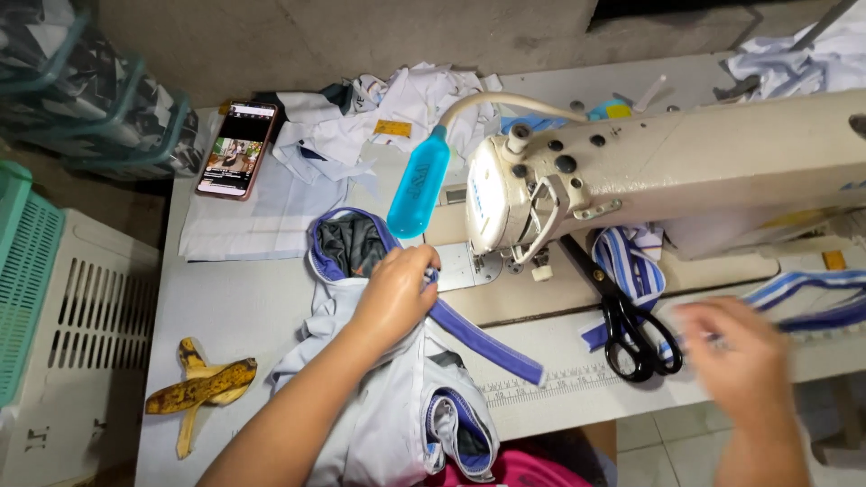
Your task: Trimming excess fabric and threads from a white garment with blue trim using scissors at a sewing workstation.
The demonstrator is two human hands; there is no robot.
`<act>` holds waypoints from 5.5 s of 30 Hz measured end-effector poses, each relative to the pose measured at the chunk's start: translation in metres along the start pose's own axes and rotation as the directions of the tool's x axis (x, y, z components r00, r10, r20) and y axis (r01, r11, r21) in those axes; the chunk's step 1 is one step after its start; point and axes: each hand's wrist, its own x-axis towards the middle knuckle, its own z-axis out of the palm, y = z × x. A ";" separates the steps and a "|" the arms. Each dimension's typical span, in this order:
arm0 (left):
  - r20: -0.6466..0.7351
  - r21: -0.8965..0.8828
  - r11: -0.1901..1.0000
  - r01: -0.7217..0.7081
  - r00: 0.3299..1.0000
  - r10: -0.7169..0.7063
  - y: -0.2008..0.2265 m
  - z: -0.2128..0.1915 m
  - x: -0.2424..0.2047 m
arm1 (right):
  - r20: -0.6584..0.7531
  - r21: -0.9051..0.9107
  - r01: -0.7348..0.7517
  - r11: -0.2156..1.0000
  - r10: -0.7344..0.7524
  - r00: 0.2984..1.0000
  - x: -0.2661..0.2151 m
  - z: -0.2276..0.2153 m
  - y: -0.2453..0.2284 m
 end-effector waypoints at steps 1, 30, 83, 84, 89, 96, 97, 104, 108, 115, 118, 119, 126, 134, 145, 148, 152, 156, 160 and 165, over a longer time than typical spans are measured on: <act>-0.001 -0.004 1.000 0.011 1.000 -0.011 0.000 -0.005 -0.003 | 0.241 -0.115 -0.356 0.927 0.374 0.896 0.005 0.001 -0.063; -0.046 -0.034 0.999 -0.015 0.999 0.013 -0.032 -0.008 -0.020 | 0.890 -0.301 -0.943 -0.140 0.313 -0.330 0.033 -0.036 -0.216; -0.026 -0.125 0.992 -0.029 0.999 0.026 -0.022 -0.023 -0.022 | 0.956 0.144 -0.990 -0.004 0.259 0.138 0.009 0.060 -0.203; -0.013 -0.130 0.992 -0.010 1.000 0.008 -0.021 -0.024 -0.022 | 0.951 0.159 -0.986 -0.041 0.276 0.142 0.005 0.064 -0.201; -0.063 -0.139 0.990 -0.013 0.998 0.004 -0.025 -0.022 -0.021 | 0.948 0.170 -0.980 -0.107 0.290 0.133 0.000 0.052 -0.198; -0.060 -0.149 0.989 0.007 0.998 -0.016 -0.025 -0.021 -0.020 | 0.981 0.122 -0.991 -0.051 0.160 0.112 0.001 0.031 -0.200; -0.066 -0.152 0.988 -0.003 0.998 -0.007 -0.025 -0.022 -0.020 | 0.976 0.129 -0.990 -0.056 0.185 0.117 0.002 0.035 -0.202; -0.062 -0.146 0.989 -0.015 0.998 0.006 -0.024 -0.024 -0.022 | 0.961 0.207 -0.968 -0.144 0.214 0.173 0.004 0.068 -0.209; -0.058 -0.167 0.986 -0.005 0.998 -0.004 -0.025 -0.025 -0.023 | 0.950 0.168 -0.980 -0.105 0.281 0.133 0.004 0.065 -0.207; -0.145 -0.243 0.963 -0.114 0.986 0.080 -0.022 -0.030 -0.023 | 0.821 -0.140 -0.989 0.039 0.564 -0.094 -0.013 -0.003 -0.147; -0.167 -0.263 0.961 -0.091 0.985 0.048 -0.022 -0.030 -0.024 | 0.694 -0.318 -0.922 0.222 0.717 -0.066 -0.001 -0.033 -0.141; -0.166 -0.265 0.960 -0.094 0.985 0.051 -0.022 -0.032 -0.023 | 0.691 -0.319 -0.922 0.219 0.720 -0.068 0.005 -0.031 -0.140; -0.114 -0.144 0.985 -0.101 0.990 0.085 -0.014 -0.053 -0.023 | 0.508 -0.605 -0.556 0.569 0.814 0.281 0.034 -0.008 -0.136; 0.318 0.084 0.985 -0.148 0.941 0.115 0.020 -0.077 -0.065 | 0.480 -0.445 -0.430 0.786 0.615 0.626 0.023 0.021 -0.103; 0.055 0.309 0.907 -0.286 0.958 0.283 0.027 -0.017 -0.106 | 0.417 0.144 -0.094 0.985 0.026 0.909 0.096 0.128 -0.223; 0.067 0.233 0.934 -0.270 0.963 0.261 0.029 -0.023 -0.111 | 0.544 0.252 -0.372 0.893 0.187 0.818 0.097 0.154 -0.214; 0.110 0.139 0.962 -0.234 0.969 0.219 0.032 -0.036 -0.102 | 0.638 0.551 -0.714 0.433 0.334 0.694 0.083 0.153 -0.199; -0.028 0.180 0.951 -0.252 0.965 0.261 0.028 -0.043 -0.061 | 0.662 0.669 -0.740 0.075 0.393 0.638 0.070 0.168 -0.187; 0.006 0.254 0.931 -0.263 0.963 0.271 0.011 -0.036 -0.019 | 0.662 0.684 -0.729 0.017 0.405 0.630 0.061 0.172 -0.190; 0.090 0.163 0.973 -0.162 0.985 0.149 0.005 -0.035 -0.006 | 0.590 0.668 -0.714 0.208 0.437 0.679 0.066 0.156 -0.197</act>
